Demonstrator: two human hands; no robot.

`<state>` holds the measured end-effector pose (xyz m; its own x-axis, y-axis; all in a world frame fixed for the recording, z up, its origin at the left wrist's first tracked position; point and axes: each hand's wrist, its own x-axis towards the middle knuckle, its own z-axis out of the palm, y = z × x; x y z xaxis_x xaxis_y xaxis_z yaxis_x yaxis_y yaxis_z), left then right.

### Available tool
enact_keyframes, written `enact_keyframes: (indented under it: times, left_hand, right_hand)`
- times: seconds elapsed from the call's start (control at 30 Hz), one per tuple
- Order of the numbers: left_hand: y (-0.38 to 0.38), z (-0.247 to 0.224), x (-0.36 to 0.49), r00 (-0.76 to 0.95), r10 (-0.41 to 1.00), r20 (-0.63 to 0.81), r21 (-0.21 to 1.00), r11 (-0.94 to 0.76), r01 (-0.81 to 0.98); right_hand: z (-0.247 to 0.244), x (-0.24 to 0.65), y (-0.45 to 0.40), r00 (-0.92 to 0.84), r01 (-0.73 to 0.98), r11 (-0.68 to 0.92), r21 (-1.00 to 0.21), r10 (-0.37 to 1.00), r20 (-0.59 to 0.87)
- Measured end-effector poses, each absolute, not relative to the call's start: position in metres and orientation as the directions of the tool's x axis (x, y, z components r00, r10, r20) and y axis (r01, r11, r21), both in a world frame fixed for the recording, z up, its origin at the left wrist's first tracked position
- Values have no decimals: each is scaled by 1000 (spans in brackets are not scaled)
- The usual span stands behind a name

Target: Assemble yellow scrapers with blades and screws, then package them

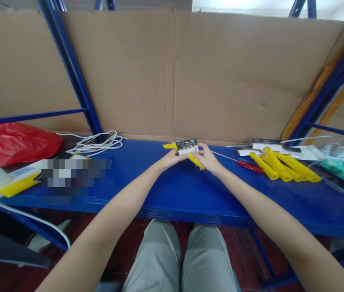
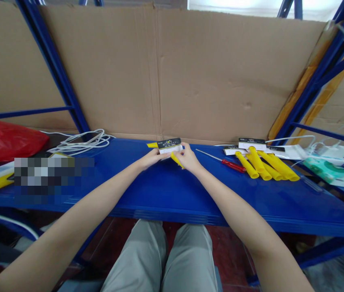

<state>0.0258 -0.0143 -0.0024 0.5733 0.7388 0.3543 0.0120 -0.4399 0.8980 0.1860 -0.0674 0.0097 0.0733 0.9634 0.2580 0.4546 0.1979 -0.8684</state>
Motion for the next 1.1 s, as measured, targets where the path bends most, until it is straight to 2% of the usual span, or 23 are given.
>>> enact_keyframes:
  times: [0.13, 0.3, 0.53, 0.67, 0.83, 1.1]
  left_hand:
    - [-16, 0, 27, 453, 823, 343, 930, -365, -42]
    - [-22, 4, 28, 400, 849, 344, 938, -330, -107]
    - [-25, 8, 27, 382, 861, 337, 941, -321, -107]
    - [-24, 9, 29, 447, 846, 292, 956, -256, -141]
    - [-26, 12, 29, 499, 815, 294, 956, -246, -163]
    - [-16, 11, 21, 501, 825, 262, 963, -194, -185]
  right_hand:
    - [19, 193, -67, 210, 282, 77, -956, 968, 140]
    - [21, 202, -70, 138, 191, 9, -982, 990, 36]
    - [22, 199, -72, 63, 95, 43, -995, 997, 49]
    - [22, 200, -72, -26, 34, 61, -998, 998, 60]
    - [23, 201, -71, -47, -12, 111, -994, 993, 112]
    - [26, 203, -72, -76, 45, 154, -987, 986, 151]
